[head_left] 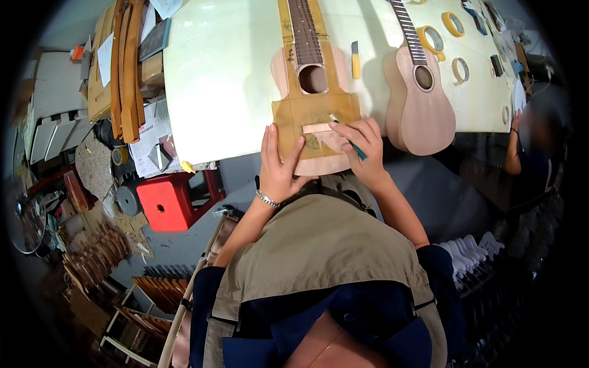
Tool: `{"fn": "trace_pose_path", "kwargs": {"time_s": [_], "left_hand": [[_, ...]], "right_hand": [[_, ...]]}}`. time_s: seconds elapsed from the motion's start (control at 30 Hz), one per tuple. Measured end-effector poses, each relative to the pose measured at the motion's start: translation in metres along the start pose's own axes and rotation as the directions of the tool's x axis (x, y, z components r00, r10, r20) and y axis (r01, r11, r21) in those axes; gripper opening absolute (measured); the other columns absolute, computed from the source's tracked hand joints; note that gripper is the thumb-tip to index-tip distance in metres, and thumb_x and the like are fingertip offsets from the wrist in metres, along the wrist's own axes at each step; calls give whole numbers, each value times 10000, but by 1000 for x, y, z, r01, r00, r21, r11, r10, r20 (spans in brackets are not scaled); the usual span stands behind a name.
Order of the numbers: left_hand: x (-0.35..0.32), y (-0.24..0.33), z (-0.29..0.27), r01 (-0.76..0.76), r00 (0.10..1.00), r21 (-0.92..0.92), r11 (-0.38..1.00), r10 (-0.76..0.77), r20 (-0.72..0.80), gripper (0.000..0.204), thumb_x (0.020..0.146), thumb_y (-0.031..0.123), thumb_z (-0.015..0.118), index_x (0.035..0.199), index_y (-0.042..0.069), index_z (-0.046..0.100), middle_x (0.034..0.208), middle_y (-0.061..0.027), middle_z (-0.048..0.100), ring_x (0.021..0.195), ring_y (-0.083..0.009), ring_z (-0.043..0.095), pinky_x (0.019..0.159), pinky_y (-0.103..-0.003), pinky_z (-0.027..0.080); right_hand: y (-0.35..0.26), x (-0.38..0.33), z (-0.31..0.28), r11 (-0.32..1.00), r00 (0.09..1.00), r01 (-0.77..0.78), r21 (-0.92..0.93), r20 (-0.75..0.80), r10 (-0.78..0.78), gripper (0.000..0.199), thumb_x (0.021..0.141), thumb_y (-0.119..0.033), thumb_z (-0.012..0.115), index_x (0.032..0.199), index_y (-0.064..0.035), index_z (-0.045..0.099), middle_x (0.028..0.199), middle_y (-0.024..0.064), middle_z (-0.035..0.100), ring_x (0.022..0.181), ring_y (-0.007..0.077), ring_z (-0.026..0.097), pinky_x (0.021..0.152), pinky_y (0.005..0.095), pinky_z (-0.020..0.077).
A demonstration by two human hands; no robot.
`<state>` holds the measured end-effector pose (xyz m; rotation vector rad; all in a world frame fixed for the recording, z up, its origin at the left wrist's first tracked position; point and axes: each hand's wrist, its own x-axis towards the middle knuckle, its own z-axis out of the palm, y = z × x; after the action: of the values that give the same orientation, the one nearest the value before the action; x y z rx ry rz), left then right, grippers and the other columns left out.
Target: The person applies masking tape to the body and neck of unfinished acoustic guitars. They use a wooden template and a pencil to mark measurements on the guitar bodies. The person then places the taped guitars onto a drying rack.
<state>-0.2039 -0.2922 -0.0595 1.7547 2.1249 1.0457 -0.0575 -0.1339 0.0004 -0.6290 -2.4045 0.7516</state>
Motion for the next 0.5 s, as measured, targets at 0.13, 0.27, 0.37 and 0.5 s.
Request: {"fn": "trace_pose_path", "kwargs": {"time_s": [0.13, 0.27, 0.37, 0.5], "left_hand": [[2, 1, 1, 1, 1000, -1, 1000, -1, -3, 845, 616, 444, 774, 1331, 122, 457, 1423, -331, 153, 1271, -519, 243, 1024, -544, 284], [2, 1, 1, -4, 1000, 12, 1000, 4, -6, 838, 616, 448, 771, 1322, 115, 467, 1422, -331, 156, 1267, -520, 249, 1021, -545, 289], [2, 0, 1, -5, 1000, 13, 1000, 5, -8, 829, 617, 454, 767, 1310, 102, 478, 1419, -334, 159, 1264, -521, 253, 1019, -547, 290], [3, 1, 1, -20, 999, 10, 1000, 20, -37, 805, 621, 460, 763, 1284, 87, 501, 1413, -340, 163, 1258, -521, 262, 1016, -549, 294]], "right_hand": [[7, -3, 19, 994, 999, 39, 101, 30, -42, 172, 784, -76, 625, 950, -54, 666, 874, 45, 636, 767, 222, 520, 706, 329, 397], [3, 10, 33, 989, 990, 141, 52, 12, -142, 95, 724, -80, 682, 812, -109, 659, 734, 4, 614, 735, 195, 530, 675, 318, 398], [5, 21, 11, 972, 985, 166, -167, 79, -155, 38, 751, -124, 677, 759, -100, 648, 707, 9, 613, 743, 207, 539, 713, 345, 398], [19, 21, -2, 958, 952, -219, -184, 173, 251, 195, 850, -216, 600, 731, -70, 651, 745, 12, 643, 819, 221, 554, 769, 362, 385]]}}
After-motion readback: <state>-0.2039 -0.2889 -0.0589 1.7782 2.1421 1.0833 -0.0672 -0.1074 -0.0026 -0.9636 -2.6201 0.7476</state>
